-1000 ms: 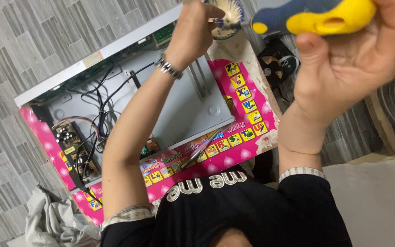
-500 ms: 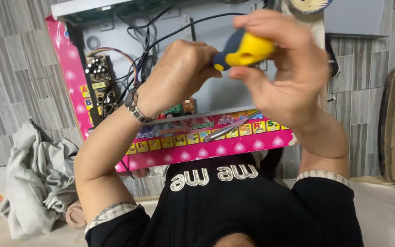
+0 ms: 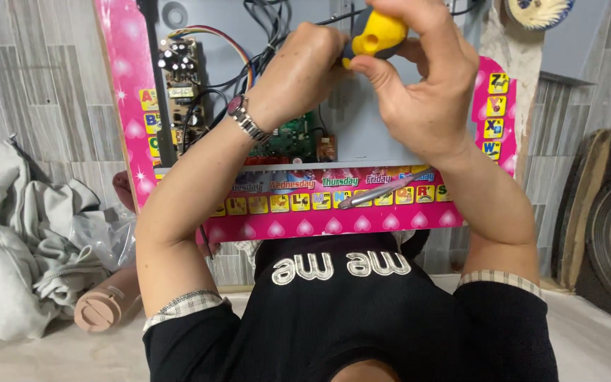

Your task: Disassembling an electronic device by removing screws and internal components like a disc drive and circuit boards.

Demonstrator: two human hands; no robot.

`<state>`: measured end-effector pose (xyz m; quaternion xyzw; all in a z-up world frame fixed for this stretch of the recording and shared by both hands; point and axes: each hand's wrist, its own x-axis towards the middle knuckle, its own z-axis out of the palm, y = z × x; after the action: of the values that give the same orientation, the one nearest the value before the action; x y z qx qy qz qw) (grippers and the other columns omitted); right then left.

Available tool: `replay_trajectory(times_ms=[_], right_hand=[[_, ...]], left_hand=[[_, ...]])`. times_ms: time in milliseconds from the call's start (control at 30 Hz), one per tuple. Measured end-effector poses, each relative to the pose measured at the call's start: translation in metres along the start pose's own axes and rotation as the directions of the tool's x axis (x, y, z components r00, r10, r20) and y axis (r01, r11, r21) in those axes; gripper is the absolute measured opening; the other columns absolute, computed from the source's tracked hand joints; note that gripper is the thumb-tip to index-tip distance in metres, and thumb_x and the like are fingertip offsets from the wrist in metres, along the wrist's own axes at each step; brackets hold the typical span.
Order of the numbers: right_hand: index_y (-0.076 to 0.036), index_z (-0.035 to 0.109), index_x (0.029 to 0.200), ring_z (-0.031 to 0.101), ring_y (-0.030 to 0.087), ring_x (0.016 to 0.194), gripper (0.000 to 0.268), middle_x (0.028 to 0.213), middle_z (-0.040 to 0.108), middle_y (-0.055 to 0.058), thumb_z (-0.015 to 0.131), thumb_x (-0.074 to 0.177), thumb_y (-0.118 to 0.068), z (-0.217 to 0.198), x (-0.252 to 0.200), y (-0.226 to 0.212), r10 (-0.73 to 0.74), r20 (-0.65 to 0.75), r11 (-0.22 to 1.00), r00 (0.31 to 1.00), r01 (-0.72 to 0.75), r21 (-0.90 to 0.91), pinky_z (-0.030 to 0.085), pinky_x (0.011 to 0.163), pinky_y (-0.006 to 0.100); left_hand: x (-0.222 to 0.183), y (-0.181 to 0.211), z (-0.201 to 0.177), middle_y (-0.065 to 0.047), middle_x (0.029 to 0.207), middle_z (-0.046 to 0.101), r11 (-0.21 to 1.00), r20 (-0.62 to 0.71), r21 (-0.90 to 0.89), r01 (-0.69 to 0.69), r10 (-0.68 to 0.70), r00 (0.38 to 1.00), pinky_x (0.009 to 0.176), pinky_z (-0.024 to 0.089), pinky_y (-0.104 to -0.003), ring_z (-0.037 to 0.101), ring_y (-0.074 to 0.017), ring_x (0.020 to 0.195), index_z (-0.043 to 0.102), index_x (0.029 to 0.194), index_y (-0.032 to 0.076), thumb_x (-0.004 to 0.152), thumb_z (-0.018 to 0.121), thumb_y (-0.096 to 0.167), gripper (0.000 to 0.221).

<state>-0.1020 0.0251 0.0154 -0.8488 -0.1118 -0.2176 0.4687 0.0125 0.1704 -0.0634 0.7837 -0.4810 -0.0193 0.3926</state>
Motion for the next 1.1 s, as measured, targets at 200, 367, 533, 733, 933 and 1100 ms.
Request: replay_trajectory(times_ms=[200,367,533,733,933,1100], right_hand=[[0.0,0.052,0.133,0.067,0.027,0.104,0.053,0.119,0.061,0.016,0.085,0.097,0.019,-0.001,0.0,0.003,0.007,-0.011,1.0,1.0,-0.007,-0.03,0.062,0.095,0.037],[0.0,0.052,0.134,0.065,0.028,0.108,0.052,0.125,0.059,0.015,0.084,0.098,0.018,-0.003,0.001,0.004,0.001,0.007,1.0,1.0,-0.001,-0.019,0.063,0.098,0.038],[-0.001,0.052,0.134,0.066,0.028,0.108,0.053,0.125,0.059,0.015,0.086,0.098,0.016,-0.004,0.0,0.007,-0.017,0.01,1.0,1.0,0.017,-0.023,0.063,0.097,0.037],[0.001,0.057,0.129,0.068,0.026,0.1,0.055,0.119,0.064,0.015,0.095,0.091,0.013,0.0,0.003,0.007,-0.047,-0.026,0.992,0.999,0.043,-0.121,0.063,0.085,0.034],[0.006,0.056,0.123,0.07,0.031,0.092,0.058,0.111,0.065,0.021,0.103,0.087,0.006,0.004,0.012,0.01,-0.162,-0.047,0.965,0.986,0.148,-0.217,0.068,0.082,0.039],[0.01,0.056,0.119,0.073,0.031,0.085,0.06,0.103,0.07,0.023,0.106,0.085,0.006,-0.001,0.014,0.012,-0.207,-0.053,0.932,0.977,0.18,-0.315,0.066,0.078,0.038]], left_hand=[[0.002,-0.001,0.006,-0.017,0.073,0.071,0.999,0.001,0.032,0.007,-0.007,1.0,0.055,0.054,-0.038,0.066,-0.0306,0.055,0.07,0.076,-0.004,0.074,0.081,0.001,0.012],[0.002,0.004,0.003,-0.017,0.072,0.07,0.999,0.021,0.02,0.025,-0.026,0.999,0.055,0.054,-0.038,0.065,-0.0292,0.054,0.069,0.078,-0.005,0.076,0.08,0.001,0.013],[0.002,0.002,0.005,-0.015,0.072,0.071,1.0,0.024,0.023,0.019,-0.019,1.0,0.052,0.054,-0.035,0.066,-0.026,0.054,0.07,0.078,-0.004,0.077,0.08,0.002,0.011],[-0.001,-0.001,0.004,-0.016,0.069,0.07,1.0,0.004,0.008,0.009,-0.009,1.0,0.05,0.053,-0.033,0.065,-0.0232,0.052,0.069,0.076,-0.005,0.078,0.079,0.0,0.011],[0.0,0.0,-0.009,-0.014,0.072,0.073,0.995,0.041,-0.096,0.038,-0.034,0.999,0.05,0.053,-0.032,0.066,-0.0223,0.053,0.07,0.08,-0.003,0.076,0.08,-0.003,0.011],[0.007,0.015,-0.044,-0.012,0.095,0.069,0.863,0.039,-0.495,-0.104,0.141,0.989,0.071,0.056,-0.028,0.064,-0.0168,0.081,0.062,0.108,-0.008,0.082,0.077,-0.016,0.032]])
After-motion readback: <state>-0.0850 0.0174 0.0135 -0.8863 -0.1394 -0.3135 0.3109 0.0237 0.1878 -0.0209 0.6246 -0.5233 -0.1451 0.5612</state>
